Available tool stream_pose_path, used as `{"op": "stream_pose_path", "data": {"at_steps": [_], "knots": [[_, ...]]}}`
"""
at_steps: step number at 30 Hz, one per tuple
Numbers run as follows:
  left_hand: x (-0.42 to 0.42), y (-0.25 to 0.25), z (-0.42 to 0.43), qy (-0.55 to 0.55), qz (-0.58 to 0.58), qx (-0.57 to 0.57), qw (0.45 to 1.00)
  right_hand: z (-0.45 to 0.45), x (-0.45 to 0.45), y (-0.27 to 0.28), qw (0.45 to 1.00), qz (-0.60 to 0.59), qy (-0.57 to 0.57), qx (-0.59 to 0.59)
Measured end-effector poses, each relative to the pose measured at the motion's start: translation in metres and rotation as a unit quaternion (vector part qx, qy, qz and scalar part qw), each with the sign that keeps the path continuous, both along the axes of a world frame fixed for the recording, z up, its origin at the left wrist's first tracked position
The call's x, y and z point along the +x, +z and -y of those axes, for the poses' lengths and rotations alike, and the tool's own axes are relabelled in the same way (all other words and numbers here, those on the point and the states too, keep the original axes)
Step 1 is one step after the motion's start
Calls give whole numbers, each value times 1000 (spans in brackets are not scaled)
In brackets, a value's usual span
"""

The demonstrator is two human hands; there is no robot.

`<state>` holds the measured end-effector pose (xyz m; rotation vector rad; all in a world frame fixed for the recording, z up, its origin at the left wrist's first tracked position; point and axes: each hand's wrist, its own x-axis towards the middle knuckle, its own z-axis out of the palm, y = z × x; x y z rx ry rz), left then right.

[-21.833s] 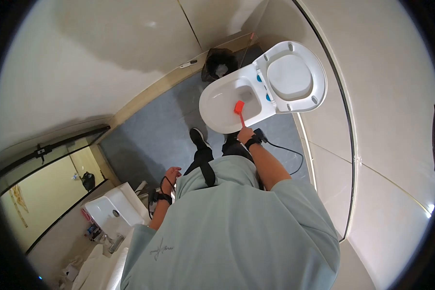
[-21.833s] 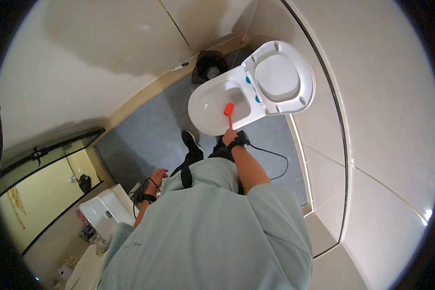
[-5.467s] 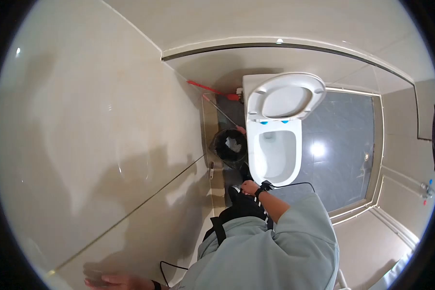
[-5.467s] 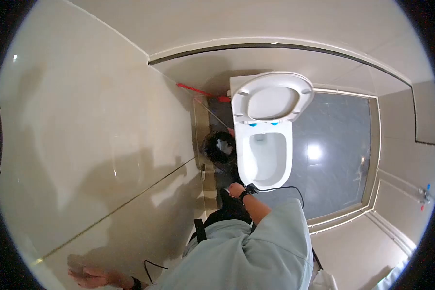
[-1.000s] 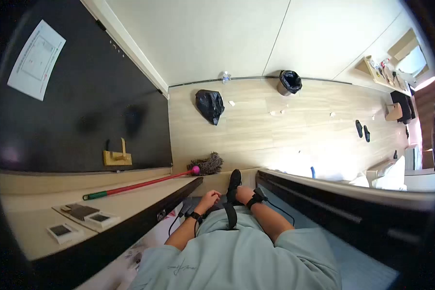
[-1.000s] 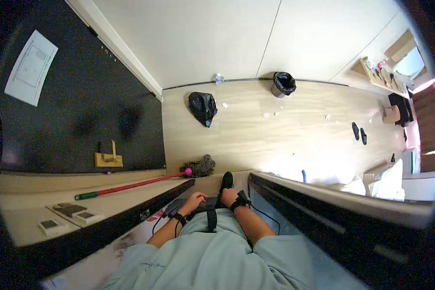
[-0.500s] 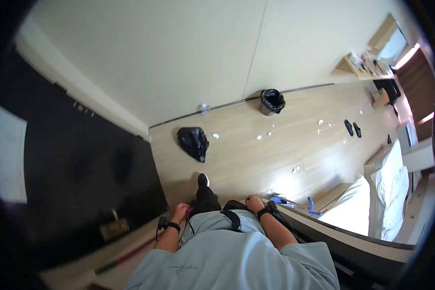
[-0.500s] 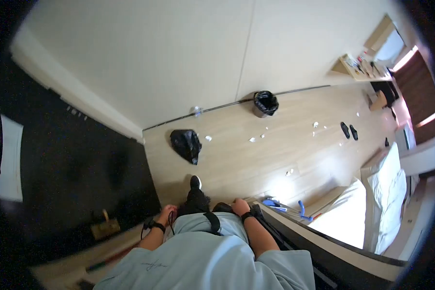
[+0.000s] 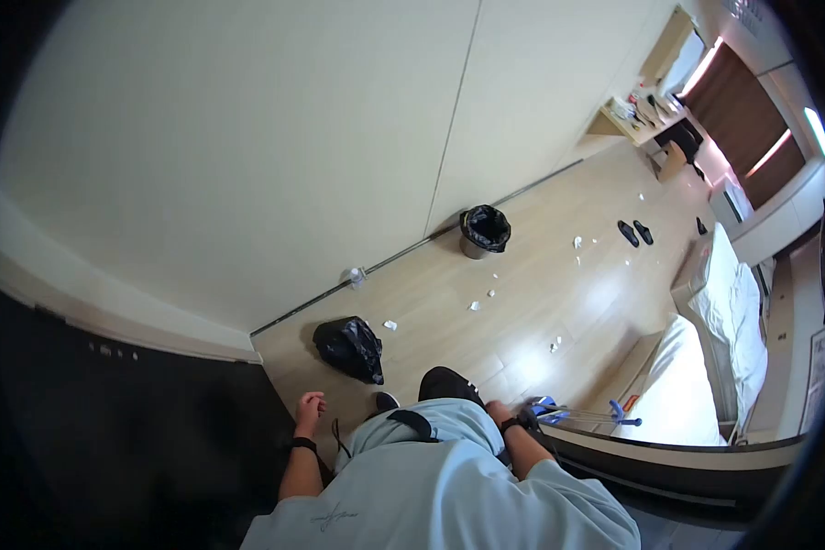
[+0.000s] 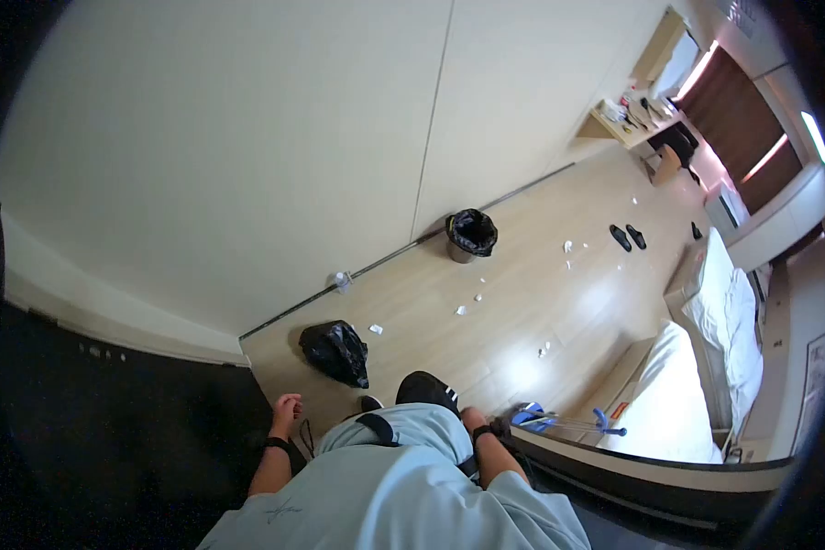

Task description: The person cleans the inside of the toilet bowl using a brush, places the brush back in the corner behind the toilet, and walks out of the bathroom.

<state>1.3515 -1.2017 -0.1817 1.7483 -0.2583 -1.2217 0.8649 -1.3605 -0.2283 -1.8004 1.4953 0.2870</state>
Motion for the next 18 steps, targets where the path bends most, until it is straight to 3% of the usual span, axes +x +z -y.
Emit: {"op": "stream_pose_path", "data": {"at_steps": [5, 7, 9, 13, 15, 16, 18], "knots": [[42, -24, 18, -71, 24, 97, 993, 53, 60, 64, 986, 17, -166, 6], [44, -51, 19, -102, 6, 130, 986, 58, 57, 58, 978, 35, -204, 0], [39, -56, 32, -143, -8, 182, 973, 58, 49, 55, 980, 46, -194, -8], [3, -53, 71, -176, -58, 240, 953, 59, 13, 30, 956, 55, -282, 55], [-12, -57, 103, -357, 76, 170, 915, 64, -3, 16, 948, 72, -301, 74], [-14, -64, 119, -368, 82, 171, 910, 68, -8, 19, 941, 56, -322, 91], [-20, -86, 157, -427, 215, 98, 873, 78, -22, 4, 925, 41, -361, 107]]}}
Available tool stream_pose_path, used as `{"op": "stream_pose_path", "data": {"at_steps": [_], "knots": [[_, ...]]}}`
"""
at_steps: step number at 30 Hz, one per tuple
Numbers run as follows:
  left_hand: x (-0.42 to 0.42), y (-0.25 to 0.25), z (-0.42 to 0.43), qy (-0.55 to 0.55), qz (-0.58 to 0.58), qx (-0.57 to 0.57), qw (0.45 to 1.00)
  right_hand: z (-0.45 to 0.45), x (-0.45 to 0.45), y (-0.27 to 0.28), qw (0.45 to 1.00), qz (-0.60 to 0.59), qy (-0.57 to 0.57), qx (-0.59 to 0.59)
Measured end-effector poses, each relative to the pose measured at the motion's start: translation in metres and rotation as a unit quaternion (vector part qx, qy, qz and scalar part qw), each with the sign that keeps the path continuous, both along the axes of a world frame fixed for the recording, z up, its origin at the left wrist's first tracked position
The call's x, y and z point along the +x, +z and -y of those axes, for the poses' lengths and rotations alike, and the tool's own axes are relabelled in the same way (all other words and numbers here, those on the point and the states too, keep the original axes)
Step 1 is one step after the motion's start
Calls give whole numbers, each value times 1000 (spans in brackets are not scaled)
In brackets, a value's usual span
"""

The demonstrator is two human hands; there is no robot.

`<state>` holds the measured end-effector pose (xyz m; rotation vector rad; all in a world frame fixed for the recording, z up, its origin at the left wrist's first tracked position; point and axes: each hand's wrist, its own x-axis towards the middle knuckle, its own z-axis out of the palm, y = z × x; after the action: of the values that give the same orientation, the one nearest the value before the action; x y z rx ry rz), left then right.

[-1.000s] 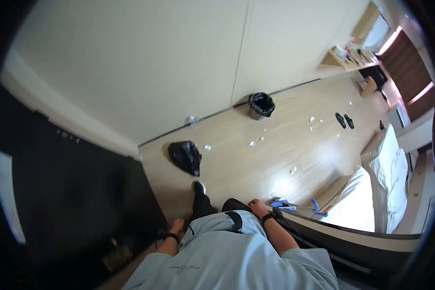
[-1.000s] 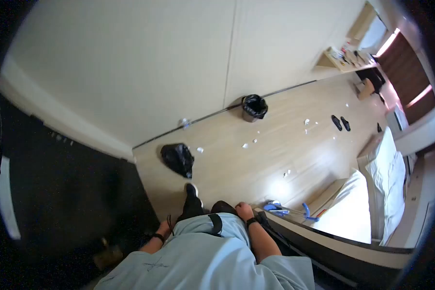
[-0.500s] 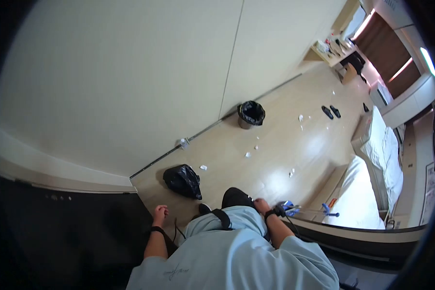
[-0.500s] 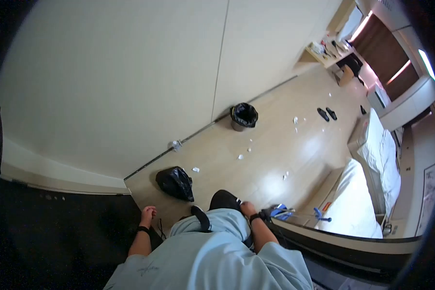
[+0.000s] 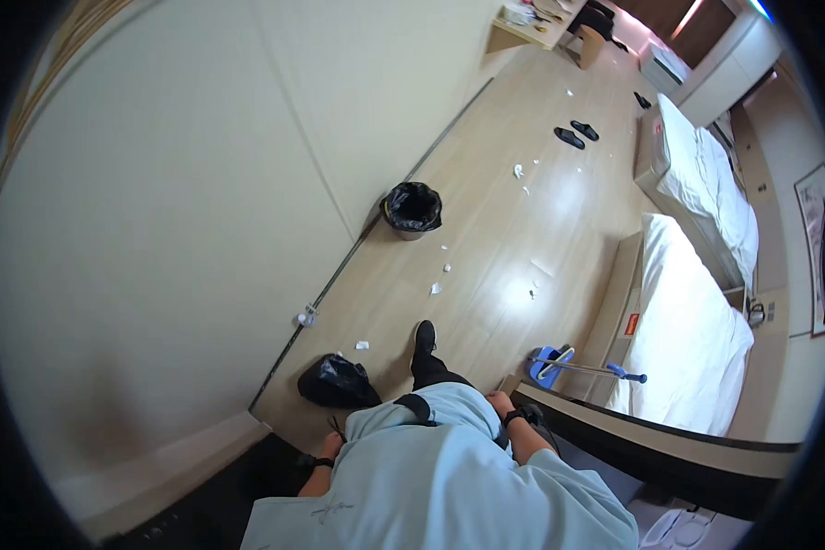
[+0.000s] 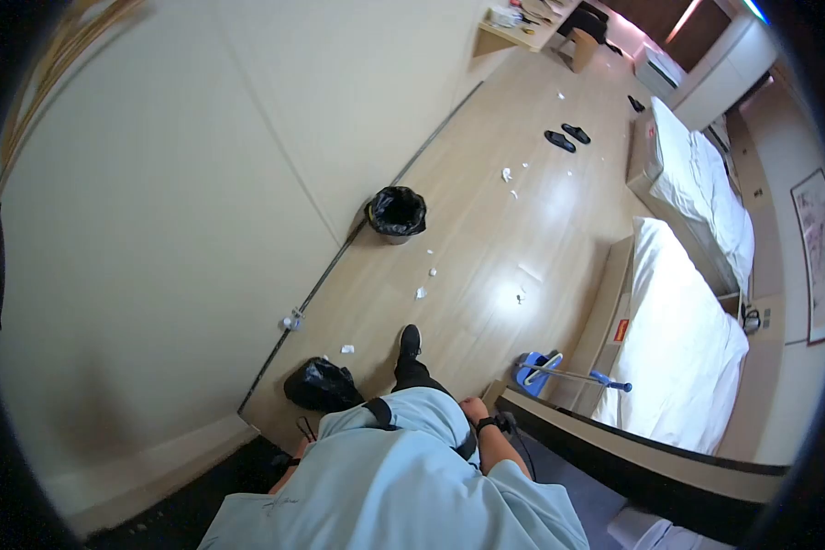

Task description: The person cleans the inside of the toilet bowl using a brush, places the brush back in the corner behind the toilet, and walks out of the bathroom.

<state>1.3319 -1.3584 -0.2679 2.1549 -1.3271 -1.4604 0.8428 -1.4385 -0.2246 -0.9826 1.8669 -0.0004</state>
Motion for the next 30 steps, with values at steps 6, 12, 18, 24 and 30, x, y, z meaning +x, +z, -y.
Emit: {"op": "stream_pose_path", "data": {"at_steps": [6, 12, 18, 24, 30], "knots": [[-17, 5, 223, -72, -139, -65, 986, 102, -27, -4, 992, 58, -109, 36], [-62, 55, 433, 94, -194, 40, 976, 245, -33, 47, 916, 185, -352, -46], [-63, -6, 568, -296, -175, 9, 939, 291, -8, 42, 870, 170, -441, -143], [-95, 14, 689, -334, -16, 244, 910, 237, 73, 19, 776, 130, -610, -94], [-178, 41, 806, -342, -43, 192, 919, 183, 168, 10, 730, -4, -682, 27]]}}
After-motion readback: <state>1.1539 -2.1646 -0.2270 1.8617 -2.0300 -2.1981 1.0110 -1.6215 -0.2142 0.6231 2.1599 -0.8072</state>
